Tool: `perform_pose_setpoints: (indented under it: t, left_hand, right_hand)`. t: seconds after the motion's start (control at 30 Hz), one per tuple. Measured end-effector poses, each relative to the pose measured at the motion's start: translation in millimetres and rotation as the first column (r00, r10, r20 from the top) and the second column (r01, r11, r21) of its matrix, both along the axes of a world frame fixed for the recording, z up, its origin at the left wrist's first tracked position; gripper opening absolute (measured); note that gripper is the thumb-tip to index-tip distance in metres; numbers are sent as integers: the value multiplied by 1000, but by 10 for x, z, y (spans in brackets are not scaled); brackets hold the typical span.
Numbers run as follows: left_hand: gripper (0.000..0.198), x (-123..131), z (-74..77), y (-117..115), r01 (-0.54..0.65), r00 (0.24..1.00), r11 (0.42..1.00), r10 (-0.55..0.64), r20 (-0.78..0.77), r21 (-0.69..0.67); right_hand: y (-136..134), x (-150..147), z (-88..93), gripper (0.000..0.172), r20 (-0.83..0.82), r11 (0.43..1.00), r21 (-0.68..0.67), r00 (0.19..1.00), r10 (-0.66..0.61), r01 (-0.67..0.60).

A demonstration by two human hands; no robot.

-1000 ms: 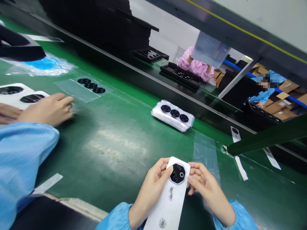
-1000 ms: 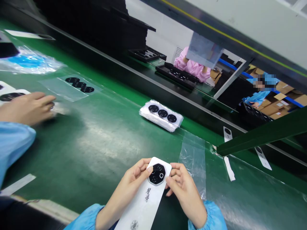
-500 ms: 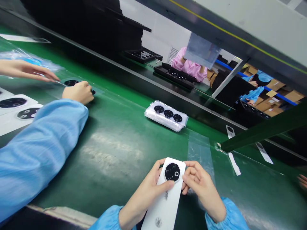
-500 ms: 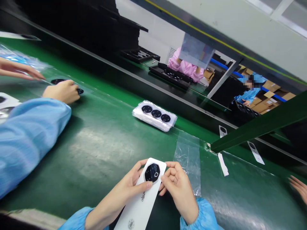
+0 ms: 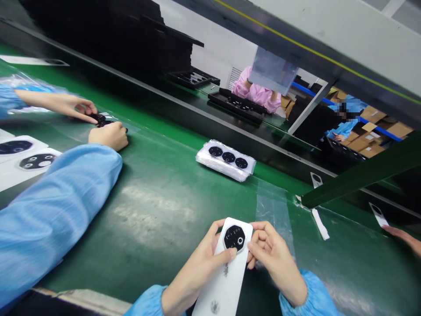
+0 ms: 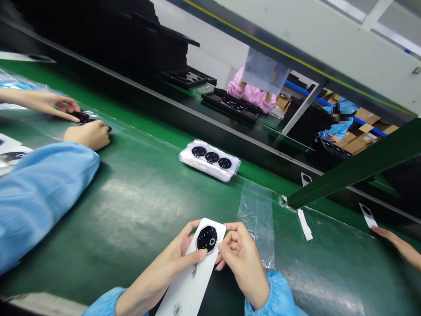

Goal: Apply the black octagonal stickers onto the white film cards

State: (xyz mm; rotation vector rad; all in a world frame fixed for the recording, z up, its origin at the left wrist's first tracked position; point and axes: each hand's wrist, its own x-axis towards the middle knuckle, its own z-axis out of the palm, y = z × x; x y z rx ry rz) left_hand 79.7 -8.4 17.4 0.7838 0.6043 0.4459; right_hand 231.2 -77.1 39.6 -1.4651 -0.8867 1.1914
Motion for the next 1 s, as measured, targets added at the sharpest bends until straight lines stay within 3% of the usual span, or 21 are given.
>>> perform_pose_setpoints:
  t: [0.77,1.0]
  left_hand:
    - [43,8,52,8,-35,997,999,36,-62,28]
    - [43,-9,72,-6,-21,998,999,23,-57,28]
  right_hand:
    - [33,-73,25,38,3,1000,3,1000,-1,1]
    - [30,-63,19,30,43,1000,10,999,19,-19]
